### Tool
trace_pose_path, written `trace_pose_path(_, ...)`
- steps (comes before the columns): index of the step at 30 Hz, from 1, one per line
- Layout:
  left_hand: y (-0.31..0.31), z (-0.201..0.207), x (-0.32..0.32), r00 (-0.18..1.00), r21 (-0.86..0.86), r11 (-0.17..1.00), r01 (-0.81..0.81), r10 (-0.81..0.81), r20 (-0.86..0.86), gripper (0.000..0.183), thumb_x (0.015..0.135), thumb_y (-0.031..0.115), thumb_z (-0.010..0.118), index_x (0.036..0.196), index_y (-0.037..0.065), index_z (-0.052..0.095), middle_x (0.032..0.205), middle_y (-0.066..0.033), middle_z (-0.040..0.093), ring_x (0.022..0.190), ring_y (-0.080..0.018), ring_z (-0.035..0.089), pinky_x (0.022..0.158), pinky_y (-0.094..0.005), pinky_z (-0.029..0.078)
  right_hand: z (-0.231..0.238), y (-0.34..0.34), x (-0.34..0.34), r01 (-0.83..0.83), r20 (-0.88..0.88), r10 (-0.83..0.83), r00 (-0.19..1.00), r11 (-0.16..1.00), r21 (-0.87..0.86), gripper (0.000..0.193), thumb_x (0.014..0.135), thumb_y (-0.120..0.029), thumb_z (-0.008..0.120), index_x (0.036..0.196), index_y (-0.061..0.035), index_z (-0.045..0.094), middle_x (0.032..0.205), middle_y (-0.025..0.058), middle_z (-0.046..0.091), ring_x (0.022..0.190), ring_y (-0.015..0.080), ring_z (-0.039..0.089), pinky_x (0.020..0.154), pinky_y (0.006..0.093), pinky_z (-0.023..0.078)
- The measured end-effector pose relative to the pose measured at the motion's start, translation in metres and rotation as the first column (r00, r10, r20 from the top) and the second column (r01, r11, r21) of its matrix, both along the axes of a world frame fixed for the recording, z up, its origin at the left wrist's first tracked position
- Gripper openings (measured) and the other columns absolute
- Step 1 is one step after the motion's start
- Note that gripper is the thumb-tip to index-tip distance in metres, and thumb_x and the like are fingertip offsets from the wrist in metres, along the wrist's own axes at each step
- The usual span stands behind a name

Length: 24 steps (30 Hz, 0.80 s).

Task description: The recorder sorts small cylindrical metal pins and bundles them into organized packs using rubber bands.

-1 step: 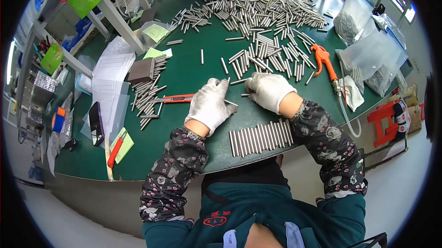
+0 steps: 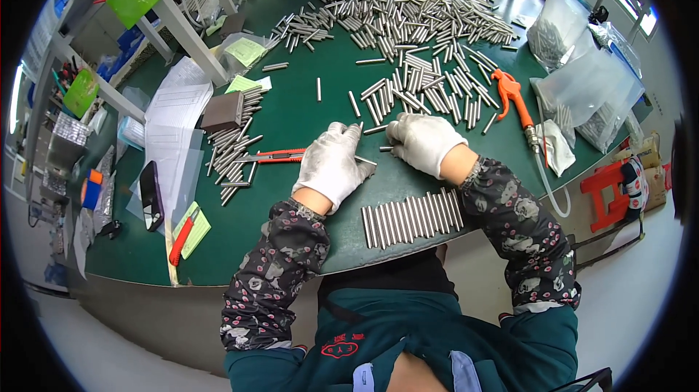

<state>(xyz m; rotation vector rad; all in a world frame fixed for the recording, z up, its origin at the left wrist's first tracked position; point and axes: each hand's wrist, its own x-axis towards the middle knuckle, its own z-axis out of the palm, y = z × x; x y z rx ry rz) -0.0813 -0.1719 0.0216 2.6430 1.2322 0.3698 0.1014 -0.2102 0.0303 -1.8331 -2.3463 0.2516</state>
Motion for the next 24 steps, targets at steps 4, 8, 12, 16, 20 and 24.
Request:
trace_pose_path(4,0.002,-0.002,0.006,0.999,0.04,0.999,-0.028,0.027,0.02,0.047,0.07,0.027,0.073,0.11,0.005,0.06,0.099,-0.0131,0.057,0.092,-0.03,0.059,0.079,-0.0388,0.049,-0.011,0.009,0.001,0.003,-0.144,0.024,0.989,0.982,0.188,0.017,0.076,-0.017,0.066,0.089,-0.006,0.062,0.086,0.0126,0.063,0.086,0.0309,0.061,0.075,0.0393,0.049)
trace_pose_path(8,0.003,-0.003,0.009,0.999,-0.003,0.999,-0.032,0.032,-0.004,0.036,0.072,0.027,0.072,0.1,0.007,0.062,0.093,-0.0122,0.059,0.088,-0.0305,0.06,0.077,-0.0397,0.049,-0.001,0.009,0.007,0.005,-0.091,-0.003,0.996,1.0,0.018,0.022,0.075,-0.017,0.065,0.094,-0.0061,0.063,0.093,0.0145,0.064,0.091,0.0308,0.062,0.079,0.0389,0.049)
trace_pose_path(12,-0.003,-0.006,0.006,1.0,0.023,1.0,0.006,-0.006,0.027,0.022,0.074,0.025,0.068,0.085,0.007,0.061,0.085,-0.0108,0.06,0.082,-0.0306,0.061,0.073,-0.0402,0.05,0.008,-0.007,0.011,0.038,-0.007,-0.038,0.999,0.999,-0.001,0.02,0.074,-0.02,0.065,0.088,-0.0062,0.065,0.089,0.0148,0.064,0.088,0.031,0.062,0.077,0.04,0.049)
trace_pose_path(16,-0.016,0.003,0.0,0.992,0.103,0.994,-0.034,0.047,-0.12,0.015,0.075,0.021,0.063,0.078,0.007,0.06,0.081,-0.0114,0.06,0.079,-0.0299,0.062,0.07,-0.0409,0.05,0.009,-0.023,0.017,0.07,0.182,-0.079,0.98,0.996,0.054,0.019,0.073,-0.019,0.059,0.081,-0.0032,0.066,0.084,0.0158,0.065,0.082,0.0314,0.064,0.073,0.0411,0.05)
trace_pose_path(20,-0.024,0.006,-0.009,0.966,0.196,0.981,-0.002,0.053,-0.254,0.013,0.075,0.019,0.061,0.076,0.006,0.061,0.078,-0.0123,0.06,0.076,-0.0286,0.062,0.068,-0.0404,0.05,0.011,-0.043,0.025,0.156,0.254,-0.161,0.954,0.987,0.038,0.017,0.072,-0.014,0.055,0.078,-0.0037,0.066,0.083,0.0152,0.066,0.081,0.0302,0.065,0.071,0.0395,0.051)
trace_pose_path(24,-0.027,0.001,-0.016,0.962,0.245,0.969,0.035,0.034,-0.27,0.014,0.076,0.02,0.06,0.074,0.007,0.061,0.077,-0.0119,0.061,0.076,-0.0287,0.063,0.068,-0.0401,0.05,0.009,-0.062,0.041,0.282,0.195,-0.28,0.94,0.959,0.021,0.018,0.07,-0.017,0.054,0.076,-0.0037,0.066,0.083,0.0154,0.066,0.08,0.0325,0.064,0.072,0.0417,0.051)
